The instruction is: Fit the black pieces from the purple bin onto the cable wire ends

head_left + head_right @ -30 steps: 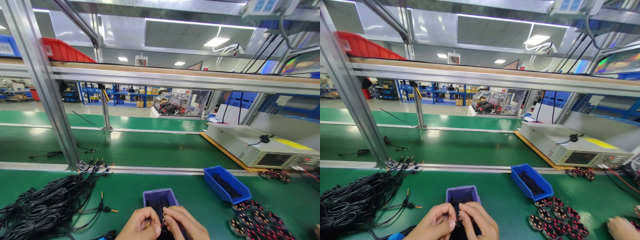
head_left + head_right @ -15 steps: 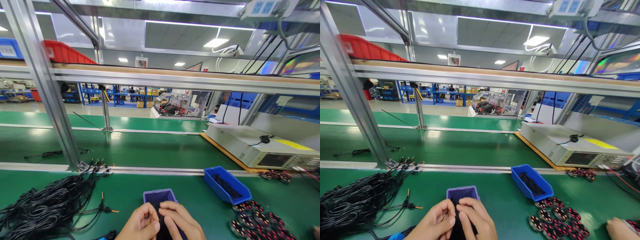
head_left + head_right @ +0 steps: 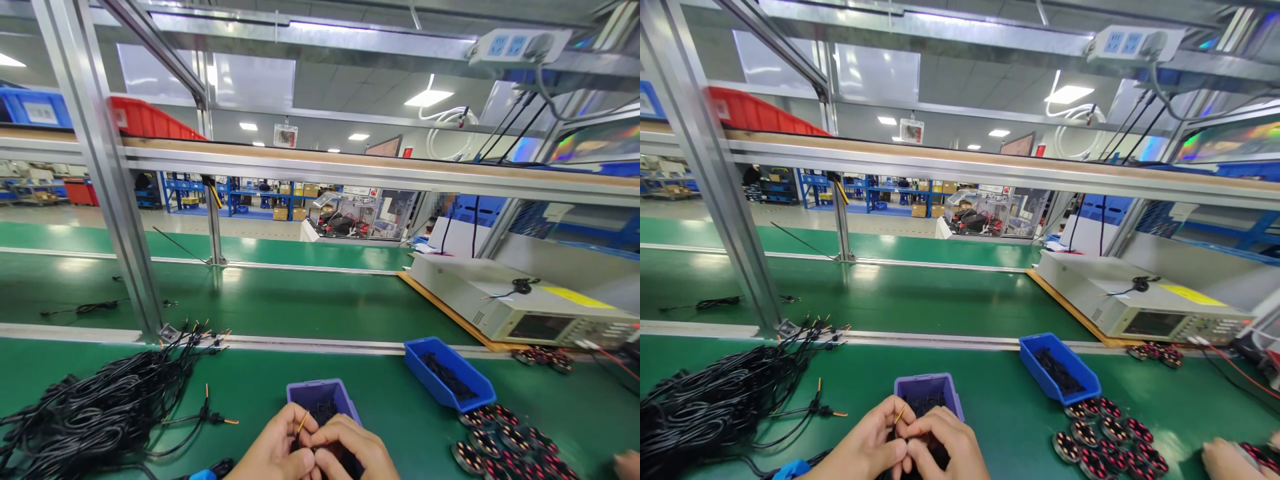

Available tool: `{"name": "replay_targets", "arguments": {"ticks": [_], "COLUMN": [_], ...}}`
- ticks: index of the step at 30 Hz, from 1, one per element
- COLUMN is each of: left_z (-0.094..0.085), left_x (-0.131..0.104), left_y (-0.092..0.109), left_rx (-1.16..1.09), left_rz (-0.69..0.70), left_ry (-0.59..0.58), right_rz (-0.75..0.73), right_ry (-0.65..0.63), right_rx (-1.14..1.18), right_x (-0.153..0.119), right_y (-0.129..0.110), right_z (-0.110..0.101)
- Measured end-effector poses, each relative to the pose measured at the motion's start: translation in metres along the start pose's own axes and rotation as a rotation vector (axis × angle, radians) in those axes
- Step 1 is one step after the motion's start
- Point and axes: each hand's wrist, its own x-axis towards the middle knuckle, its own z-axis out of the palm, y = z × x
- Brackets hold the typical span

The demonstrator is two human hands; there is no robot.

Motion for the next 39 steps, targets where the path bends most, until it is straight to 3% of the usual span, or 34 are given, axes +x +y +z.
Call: {"name": "replay_targets", "arguments": {"ticks": [2,5,7,10,15,23,29,35,39], "left_z": [-0.002,-0.002,0.000,0.006,0.013,0.009,0.009,0.012,0.010], "left_x": [0.002,0.006,0.007,0.006,0.003,0.003,0.001,0.001,-0.001], "left_y": [0.001,0.004,0.005,0.004,0.004,0.009,0.015,0.019,0.021], "left_rx": [-0.003,-0.026,-0.049,-0.165,-0.347,-0.146,0.002,0.002,0.026], "left_rz": [-0.001,-0.023,-0.052,-0.093,-0.109,-0.150,-0.064,-0.066,-0.104], "left_ry": [0.048,0.127,0.119,0.108,0.145,0.083,0.108,0.071,0.069], "right_rz": [0.010,-0.026,-0.094,-0.127,-0.129,-0.144,-0.123,-0.150,-0.121], "right_ry": [0.039,0.016,-0.104,-0.148,-0.107,-0.103,-0.061,-0.079,0.009], "right_rx": [-0.091,-0.490,-0.732,-0.812,-0.809,-0.778,-0.721,-0.393,-0.182], "right_x": [0.002,0.005,0.006,0.006,0.002,-0.001,-0.002,-0.008,-0.006], "right_y": [0.002,0.010,0.018,0.031,0.044,0.045,0.035,0.019,0.004], "right_z": [-0.008,-0.008,0.004,0.026,0.038,0.045,0.030,0.016,0.011]}}
